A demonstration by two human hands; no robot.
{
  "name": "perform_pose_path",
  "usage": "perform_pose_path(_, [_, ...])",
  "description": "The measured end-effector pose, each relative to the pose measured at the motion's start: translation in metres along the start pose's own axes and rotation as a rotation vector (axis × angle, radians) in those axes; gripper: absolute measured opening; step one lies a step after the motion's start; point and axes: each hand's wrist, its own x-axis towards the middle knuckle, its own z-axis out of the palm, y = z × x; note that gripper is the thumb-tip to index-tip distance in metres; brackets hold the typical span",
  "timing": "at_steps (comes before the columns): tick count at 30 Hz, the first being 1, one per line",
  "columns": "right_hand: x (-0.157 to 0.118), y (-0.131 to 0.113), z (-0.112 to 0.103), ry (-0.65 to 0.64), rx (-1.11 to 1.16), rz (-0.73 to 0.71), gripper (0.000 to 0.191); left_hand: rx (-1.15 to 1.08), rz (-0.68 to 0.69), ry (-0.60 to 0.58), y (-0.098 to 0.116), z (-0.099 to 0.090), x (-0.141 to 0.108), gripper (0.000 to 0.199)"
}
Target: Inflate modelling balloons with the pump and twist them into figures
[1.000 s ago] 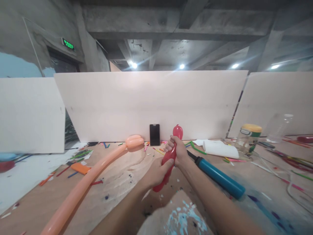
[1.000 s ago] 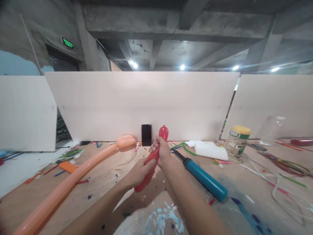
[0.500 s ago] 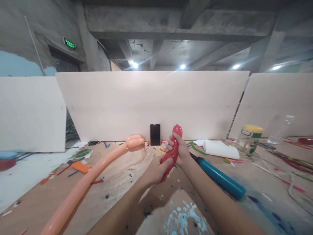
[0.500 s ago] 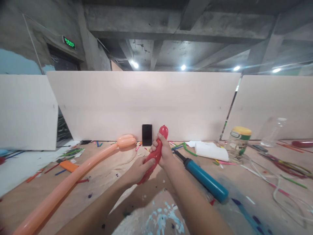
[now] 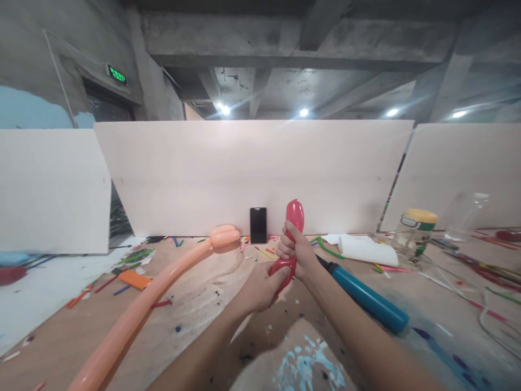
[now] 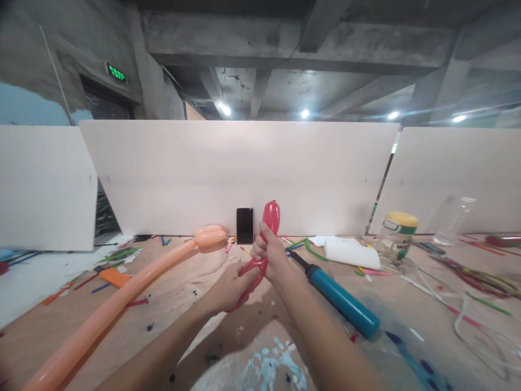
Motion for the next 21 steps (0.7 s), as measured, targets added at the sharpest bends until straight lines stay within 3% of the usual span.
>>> perform_pose_path(7, [0.000, 0.001, 0.001, 0.004, -0.034, 0.007, 0.038, 0.064, 0.020, 0.007, 0.002, -0.001, -0.001, 0.037])
perform_pose_path(11, [0.002, 0.002, 0.000, 0.023, 0.003, -0.006, 0.032, 0.003, -0.028, -0.061, 0.001, -0.003, -0.001, 0.040])
perform_pose_path(14, [0.001, 0.000, -0.002, 0.022, 0.050, 0.011, 0.025, -0.032, -0.036, -0.046, 0.004, -0.009, 0.001, 0.043])
perform_pose_path(16, [0.000, -0.001, -0.005, -0.027, 0.015, 0.061, 0.021, -0.063, -0.031, -0.016, 0.007, -0.014, 0.002, 0.045])
perform_pose_path(21, [-0.005, 0.000, -0.013, -0.295, -0.139, 0.202, 0.035, -0.221, -0.055, -0.004, 0.015, -0.025, 0.000, 0.050])
